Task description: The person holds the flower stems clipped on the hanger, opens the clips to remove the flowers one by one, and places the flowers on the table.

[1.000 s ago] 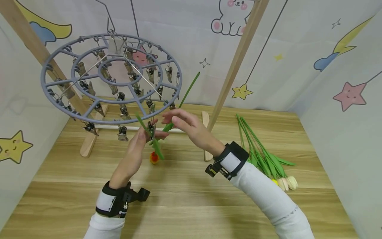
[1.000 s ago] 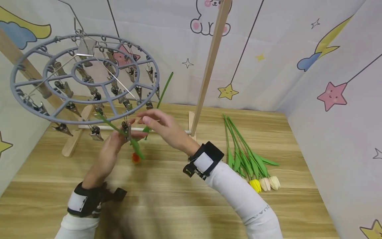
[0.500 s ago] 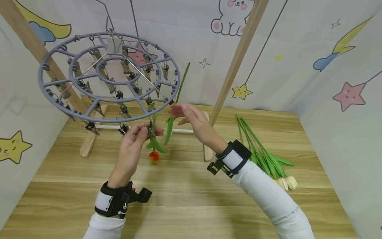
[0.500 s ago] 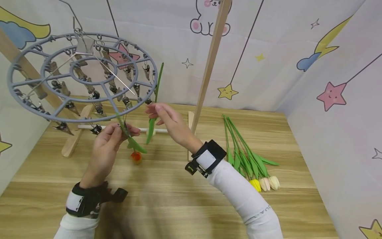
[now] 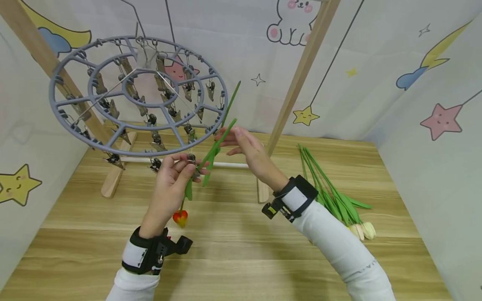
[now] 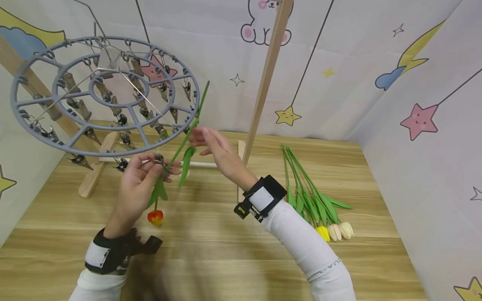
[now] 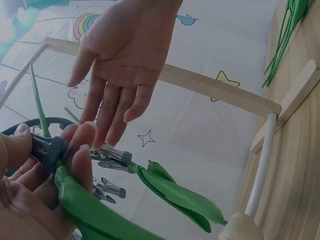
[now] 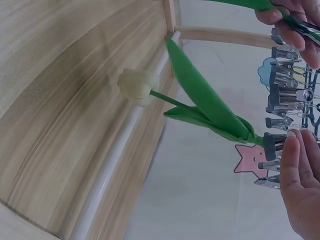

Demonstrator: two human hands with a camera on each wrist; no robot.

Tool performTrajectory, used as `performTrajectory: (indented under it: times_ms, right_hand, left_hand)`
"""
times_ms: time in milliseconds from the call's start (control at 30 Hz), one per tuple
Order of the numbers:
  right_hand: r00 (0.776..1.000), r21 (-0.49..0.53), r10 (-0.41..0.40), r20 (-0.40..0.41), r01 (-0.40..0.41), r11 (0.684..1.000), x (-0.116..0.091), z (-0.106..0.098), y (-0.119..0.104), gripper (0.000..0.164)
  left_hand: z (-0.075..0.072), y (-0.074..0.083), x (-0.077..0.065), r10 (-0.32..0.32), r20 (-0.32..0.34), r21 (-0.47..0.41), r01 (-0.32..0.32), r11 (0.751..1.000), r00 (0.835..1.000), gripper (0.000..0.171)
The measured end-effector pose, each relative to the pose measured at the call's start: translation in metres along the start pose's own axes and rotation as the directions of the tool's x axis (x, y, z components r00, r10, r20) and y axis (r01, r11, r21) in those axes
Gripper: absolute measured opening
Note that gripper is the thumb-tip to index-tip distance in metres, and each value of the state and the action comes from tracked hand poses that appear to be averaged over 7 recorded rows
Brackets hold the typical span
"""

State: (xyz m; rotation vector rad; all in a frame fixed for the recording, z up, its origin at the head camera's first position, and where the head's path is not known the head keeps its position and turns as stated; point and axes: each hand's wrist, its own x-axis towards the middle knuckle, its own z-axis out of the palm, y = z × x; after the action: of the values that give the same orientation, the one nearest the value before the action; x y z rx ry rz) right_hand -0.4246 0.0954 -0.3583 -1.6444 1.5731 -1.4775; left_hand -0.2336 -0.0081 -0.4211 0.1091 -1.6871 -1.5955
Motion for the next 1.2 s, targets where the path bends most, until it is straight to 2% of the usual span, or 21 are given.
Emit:
performTrajectory:
  times_ms: [167,300,533,667,767,1000,1100,1200]
  right_hand:
    - [1.000,0.015,-0.005,-0.026,0.005,1.000,0.000,-0.003,-0.002,0.052]
    - [0.998,0.019,0.002,-0.065,-0.001,1.000,-0.001,-0.007,-0.002,0.051]
    - [0.990,0.033,-0.034,-0.134,0.039,0.999,-0.001,-0.013,-0.004,0.050]
    - [0.982,0.059,-0.043,-0.182,0.055,0.997,0.000,-0.016,-0.007,0.049]
    - [0.976,0.078,-0.045,-0.213,0.062,0.995,0.000,-0.018,-0.007,0.048]
    - [0.979,0.078,-0.016,-0.203,0.032,0.996,-0.003,-0.015,-0.008,0.039]
    - [0.984,0.094,-0.021,-0.177,0.038,0.995,-0.006,-0.012,-0.009,0.032]
    - [0.990,0.117,-0.049,-0.130,0.064,0.991,-0.008,-0.008,-0.010,0.032]
  left_hand:
    - [0.000,-0.001,0.002,0.079,0.027,0.137,-0.082,0.987,0.997,0.042]
    - [0.002,0.000,0.004,0.126,0.027,0.150,-0.129,0.980,0.992,0.036]
    - [0.008,0.001,0.004,0.088,0.005,0.088,-0.088,0.992,0.996,0.026]
    - [0.010,-0.001,0.004,0.098,0.005,0.044,-0.098,0.994,0.995,0.028]
    - [0.012,-0.002,0.004,0.104,-0.021,0.014,-0.104,0.994,0.994,0.030]
    - [0.015,-0.003,0.005,0.113,-0.108,0.161,-0.095,0.982,0.988,0.027]
    - [0.016,-0.002,0.006,0.085,-0.126,0.169,-0.063,0.984,0.988,0.026]
    - [0.016,-0.002,0.007,0.064,-0.147,0.177,-0.038,0.983,0.987,0.026]
